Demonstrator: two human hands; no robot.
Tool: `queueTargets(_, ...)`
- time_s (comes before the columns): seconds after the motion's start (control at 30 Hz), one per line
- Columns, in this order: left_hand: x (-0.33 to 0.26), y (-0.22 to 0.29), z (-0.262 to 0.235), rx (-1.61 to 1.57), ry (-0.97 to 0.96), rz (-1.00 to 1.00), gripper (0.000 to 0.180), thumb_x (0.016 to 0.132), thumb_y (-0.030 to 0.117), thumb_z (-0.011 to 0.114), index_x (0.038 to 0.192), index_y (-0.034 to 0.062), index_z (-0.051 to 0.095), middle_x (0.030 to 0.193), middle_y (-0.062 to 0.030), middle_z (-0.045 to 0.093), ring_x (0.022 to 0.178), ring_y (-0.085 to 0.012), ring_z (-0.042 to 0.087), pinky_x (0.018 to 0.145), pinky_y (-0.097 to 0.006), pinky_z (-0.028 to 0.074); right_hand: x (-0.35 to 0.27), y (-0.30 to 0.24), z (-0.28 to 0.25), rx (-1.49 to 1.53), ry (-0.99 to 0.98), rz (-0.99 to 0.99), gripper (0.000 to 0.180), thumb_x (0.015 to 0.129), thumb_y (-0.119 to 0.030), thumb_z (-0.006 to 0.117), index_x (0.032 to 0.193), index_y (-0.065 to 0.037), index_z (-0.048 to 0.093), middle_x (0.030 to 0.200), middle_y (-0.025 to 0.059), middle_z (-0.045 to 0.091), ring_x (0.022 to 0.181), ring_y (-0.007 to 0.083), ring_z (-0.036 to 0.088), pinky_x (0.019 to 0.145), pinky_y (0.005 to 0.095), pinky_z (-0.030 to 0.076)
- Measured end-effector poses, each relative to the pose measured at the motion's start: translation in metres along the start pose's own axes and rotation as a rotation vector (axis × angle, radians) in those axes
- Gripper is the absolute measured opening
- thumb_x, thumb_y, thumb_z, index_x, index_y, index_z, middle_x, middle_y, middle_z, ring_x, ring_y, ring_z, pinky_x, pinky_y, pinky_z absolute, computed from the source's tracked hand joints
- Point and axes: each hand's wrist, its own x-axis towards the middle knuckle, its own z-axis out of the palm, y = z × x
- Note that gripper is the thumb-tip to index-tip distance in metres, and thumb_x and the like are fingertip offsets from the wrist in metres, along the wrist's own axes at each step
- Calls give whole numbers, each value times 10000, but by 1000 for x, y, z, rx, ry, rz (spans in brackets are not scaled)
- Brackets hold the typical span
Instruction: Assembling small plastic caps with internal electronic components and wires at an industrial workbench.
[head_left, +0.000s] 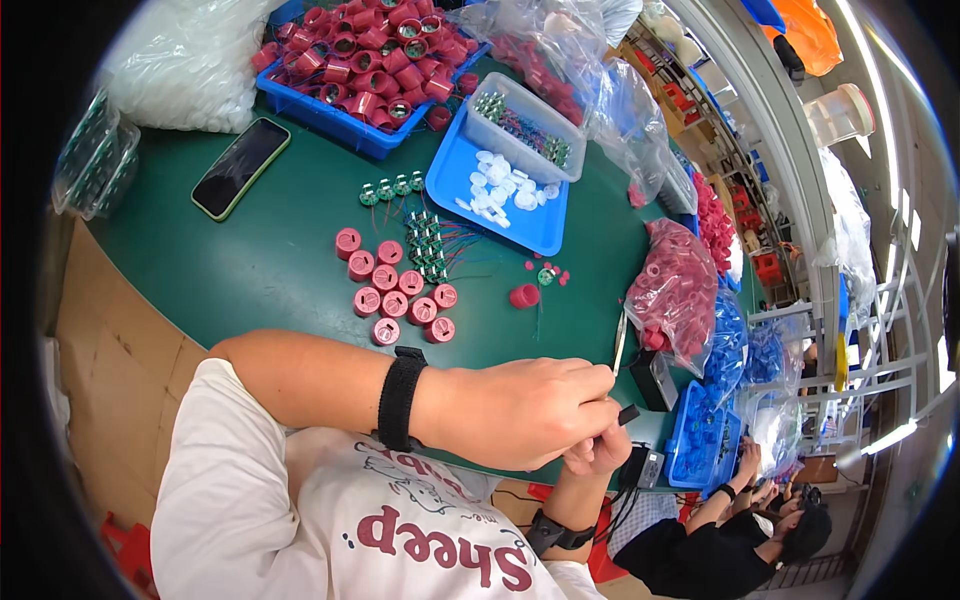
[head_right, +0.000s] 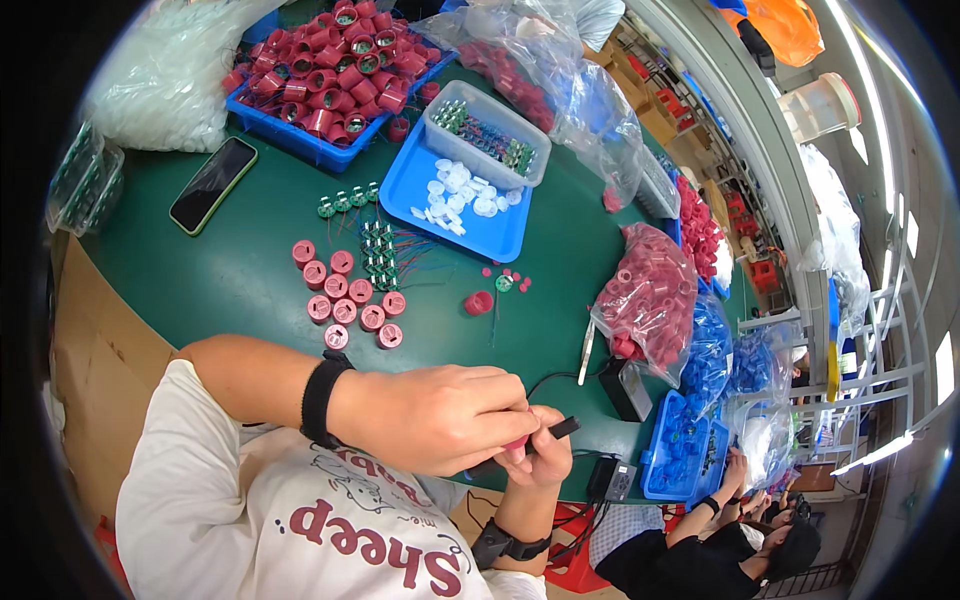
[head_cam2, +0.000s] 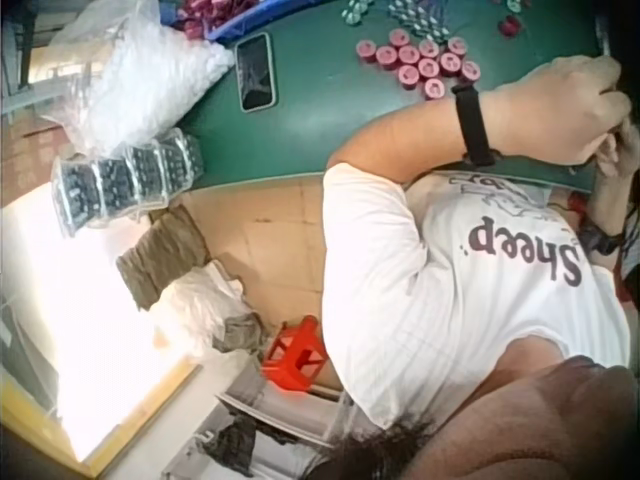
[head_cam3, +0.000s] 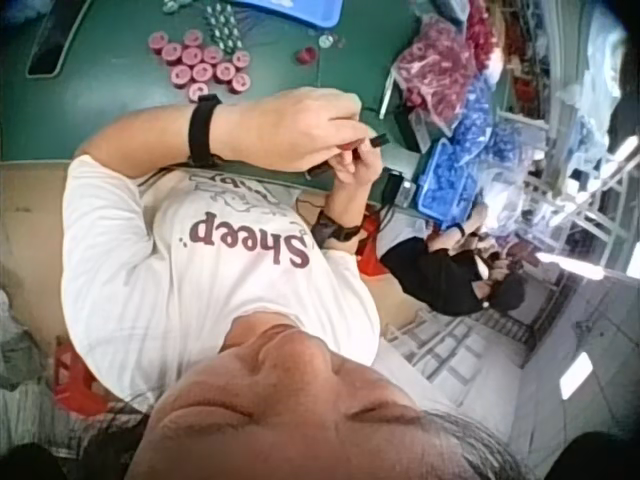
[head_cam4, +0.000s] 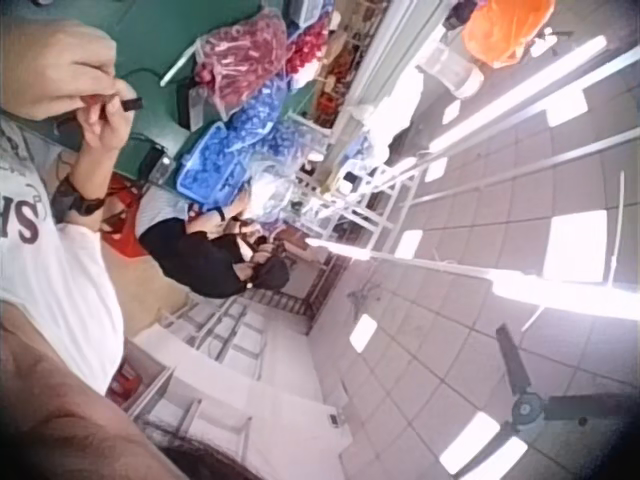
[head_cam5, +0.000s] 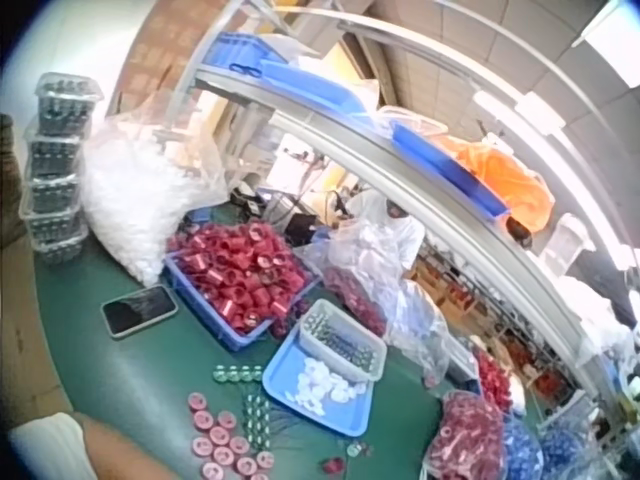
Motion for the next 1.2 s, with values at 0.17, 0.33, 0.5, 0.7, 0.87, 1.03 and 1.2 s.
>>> queueTargets(0.17,-1,1,1,10,-8,12,124,780,3,589,883,-45,538,763,-98,460,665,-248,513,584,-338,438,3,1,4,4,-39,51,253,903,-119,459,1099,3,562,585,67,502,382,62,332,341,212,230)
queueTargets(0.33,-3,4,2,17,-39,15,130,761,-1,591,873,-42,537,760,-105,466,662,-254,515,587,-340,442,1,3,9,-29,-30,47,245,896,-105,455,1092,-14,571,480,30,448,355,68,319,333,243,197)
queueTargets(0.5,-10,6,6,-51,-13,56,158,737,-3,601,879,-37,540,768,-114,474,671,-262,523,591,-340,451,-1,7,20,33,-89,48,248,889,-90,429,1072,8,565,432,19,419,326,80,291,325,251,196)
queueTargets(0.7,-28,-13,20,33,9,-68,193,715,14,622,885,-30,542,851,-151,548,711,-317,537,632,-364,454,-3,-15,43,-892,355,98,166,875,-84,494,869,36,609,468,22,493,351,52,374,334,202,251)
queueTargets(0.87,-45,-41,36,227,-280,-489,256,662,12,612,917,8,583,755,-121,605,772,-289,564,667,-396,445,22,-6,34,-1609,317,442,153,859,-113,575,875,20,649,529,-19,531,474,36,455,433,216,348)
queueTargets(1.03,-69,-63,45,33,-237,-862,241,638,24,681,863,54,602,797,-109,596,867,-266,542,738,-370,436,26,-16,21,-747,227,-315,489,920,-422,428,676,-14,540,572,35,475,474,99,390,444,224,288)
queueTargets(1.2,-78,-67,45,218,-155,-640,279,615,77,748,852,57,603,871,-82,574,878,-284,519,795,-373,403,33,15,10,-418,154,-396,575,925,-486,212,559,-73,373,530,46,375,469,133,321,462,269,278)
